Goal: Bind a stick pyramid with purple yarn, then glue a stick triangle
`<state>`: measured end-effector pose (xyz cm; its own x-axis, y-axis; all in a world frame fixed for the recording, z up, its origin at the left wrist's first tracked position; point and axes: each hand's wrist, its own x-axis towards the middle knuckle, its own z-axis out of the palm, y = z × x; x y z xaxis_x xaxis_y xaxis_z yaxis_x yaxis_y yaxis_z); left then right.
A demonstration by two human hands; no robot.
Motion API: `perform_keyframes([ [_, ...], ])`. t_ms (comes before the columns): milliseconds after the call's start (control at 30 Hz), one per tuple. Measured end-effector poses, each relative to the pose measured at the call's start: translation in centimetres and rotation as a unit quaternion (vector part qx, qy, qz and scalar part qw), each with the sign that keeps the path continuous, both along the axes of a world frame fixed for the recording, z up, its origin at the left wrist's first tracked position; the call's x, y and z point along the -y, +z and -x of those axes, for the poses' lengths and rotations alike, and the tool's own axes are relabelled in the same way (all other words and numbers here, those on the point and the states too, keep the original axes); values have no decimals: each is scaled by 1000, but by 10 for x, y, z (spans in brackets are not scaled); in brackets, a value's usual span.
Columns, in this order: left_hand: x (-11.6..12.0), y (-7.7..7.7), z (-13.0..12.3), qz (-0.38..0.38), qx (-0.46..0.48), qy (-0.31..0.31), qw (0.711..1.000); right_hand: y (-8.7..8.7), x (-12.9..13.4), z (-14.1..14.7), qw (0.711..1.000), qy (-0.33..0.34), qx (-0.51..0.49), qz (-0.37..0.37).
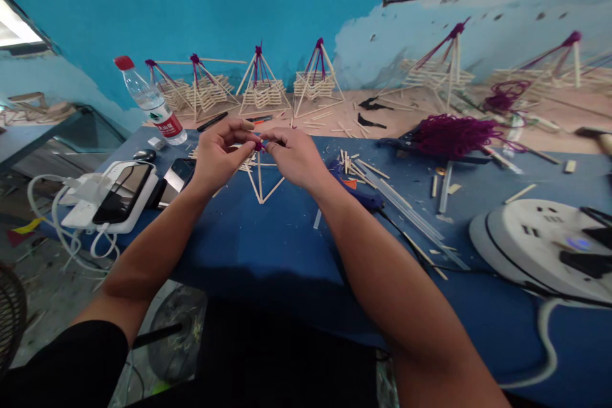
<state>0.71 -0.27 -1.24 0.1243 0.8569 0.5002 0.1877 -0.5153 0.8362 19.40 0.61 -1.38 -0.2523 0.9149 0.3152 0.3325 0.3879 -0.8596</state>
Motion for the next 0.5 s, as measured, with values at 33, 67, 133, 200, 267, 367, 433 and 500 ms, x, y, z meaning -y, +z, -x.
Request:
perform_keyframes([
  [33,2,1,0,-7,-6,-7,1000,-1,-2,-1,1000,15,6,-10],
  [67,3,2,-1,-13,-15,-13,1000,-2,-3,-1,999,28,14,-18],
  [133,5,4,0,-24,-33,-20,999,-3,-5,-2,999,34,25,-21],
  [200,5,6,1,-33,-45,-17,998,-3,-4,-2,999,16,23,-17],
  [267,5,7,2,-44,-51,-3,998,-3,-3,-1,999,0,20,-26],
  [367,5,7,3,-57,-48,26,997,-2,0,0,999,-12,10,-39],
  [433,4,6,3,-47,-26,33,998,-1,1,0,999,-25,-1,-28],
  [500,2,6,3,-22,10,23,999,-1,1,-1,999,-34,-4,-16],
])
